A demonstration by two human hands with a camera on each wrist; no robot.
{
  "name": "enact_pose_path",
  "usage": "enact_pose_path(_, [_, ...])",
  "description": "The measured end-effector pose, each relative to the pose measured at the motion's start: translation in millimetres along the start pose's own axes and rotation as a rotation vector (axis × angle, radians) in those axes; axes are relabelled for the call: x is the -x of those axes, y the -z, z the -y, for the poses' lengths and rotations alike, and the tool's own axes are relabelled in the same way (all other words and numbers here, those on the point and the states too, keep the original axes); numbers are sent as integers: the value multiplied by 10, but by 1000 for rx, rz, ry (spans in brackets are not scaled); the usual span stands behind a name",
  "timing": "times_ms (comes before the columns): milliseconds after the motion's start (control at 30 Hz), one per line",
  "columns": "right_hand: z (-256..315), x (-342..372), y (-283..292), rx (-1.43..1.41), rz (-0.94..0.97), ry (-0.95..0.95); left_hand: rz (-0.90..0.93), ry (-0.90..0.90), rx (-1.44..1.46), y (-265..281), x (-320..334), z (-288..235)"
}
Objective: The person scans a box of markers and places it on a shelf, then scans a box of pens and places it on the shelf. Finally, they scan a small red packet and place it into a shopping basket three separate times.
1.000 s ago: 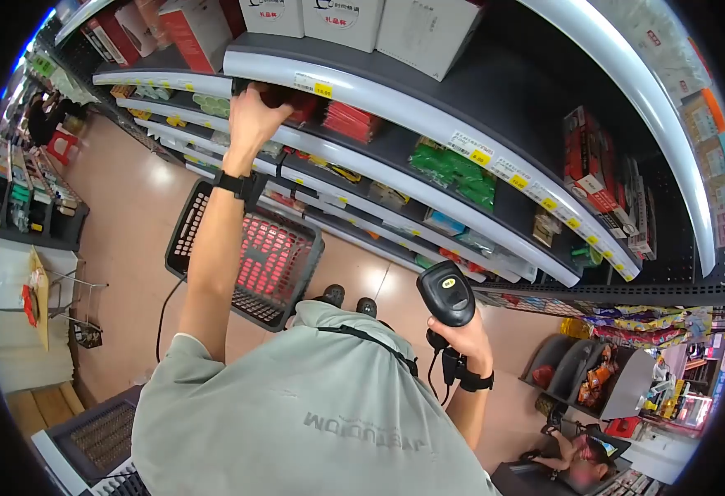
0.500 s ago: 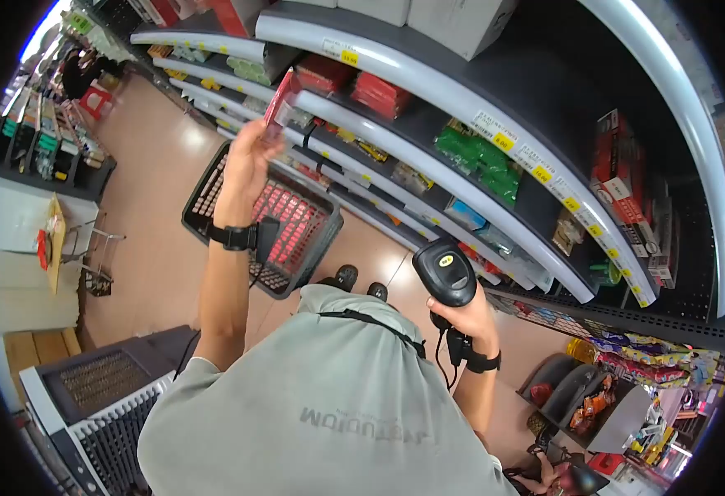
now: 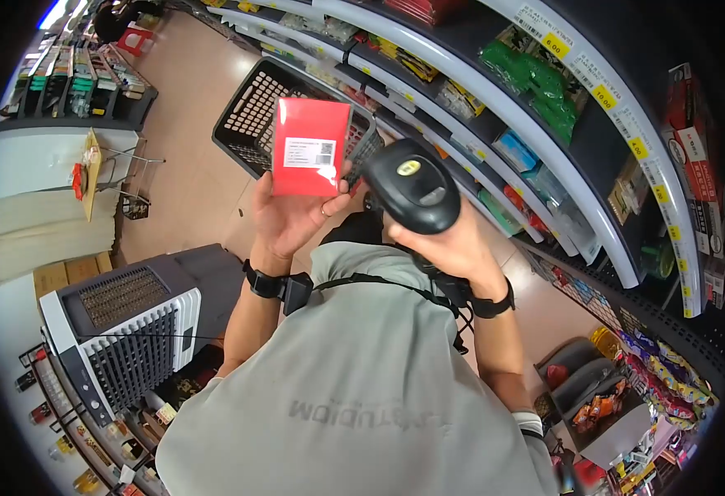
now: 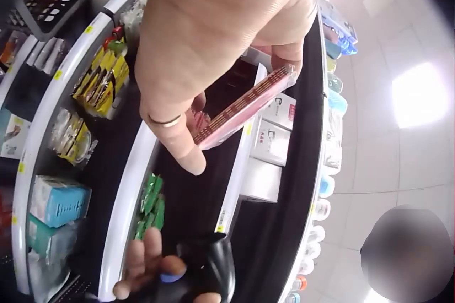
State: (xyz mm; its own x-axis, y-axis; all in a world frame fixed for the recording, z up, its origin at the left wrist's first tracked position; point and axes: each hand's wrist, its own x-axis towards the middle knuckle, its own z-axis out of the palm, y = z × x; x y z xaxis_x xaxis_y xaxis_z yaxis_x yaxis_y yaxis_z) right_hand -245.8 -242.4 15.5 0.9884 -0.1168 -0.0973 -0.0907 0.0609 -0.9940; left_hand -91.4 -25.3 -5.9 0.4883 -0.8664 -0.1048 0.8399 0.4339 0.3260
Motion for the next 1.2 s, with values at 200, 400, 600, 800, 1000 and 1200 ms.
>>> enact_pose_path(200, [415, -155, -510, -334, -91, -213, -130, -134, 43, 62, 104, 23])
enact_pose_path(400, [231, -318, -786, -257, -109, -311, -88, -138, 66, 326, 111, -189])
enact_pose_path(600, [77, -660, -1255, 66, -139, -193, -186, -45, 1, 717, 163, -686])
enact_pose_path(800, [206, -1086, -1670, 379, -167, -295, -276, -25, -10, 1272, 108, -1235])
enact_pose_path(1000, [119, -1267, -1892, 373, -215, -403, -467, 67, -191, 2413, -183, -1402])
enact_pose_path(1200, [27, -1225, -1868, 363, -257, -665, -759, 463, -528, 3468, -953, -1121])
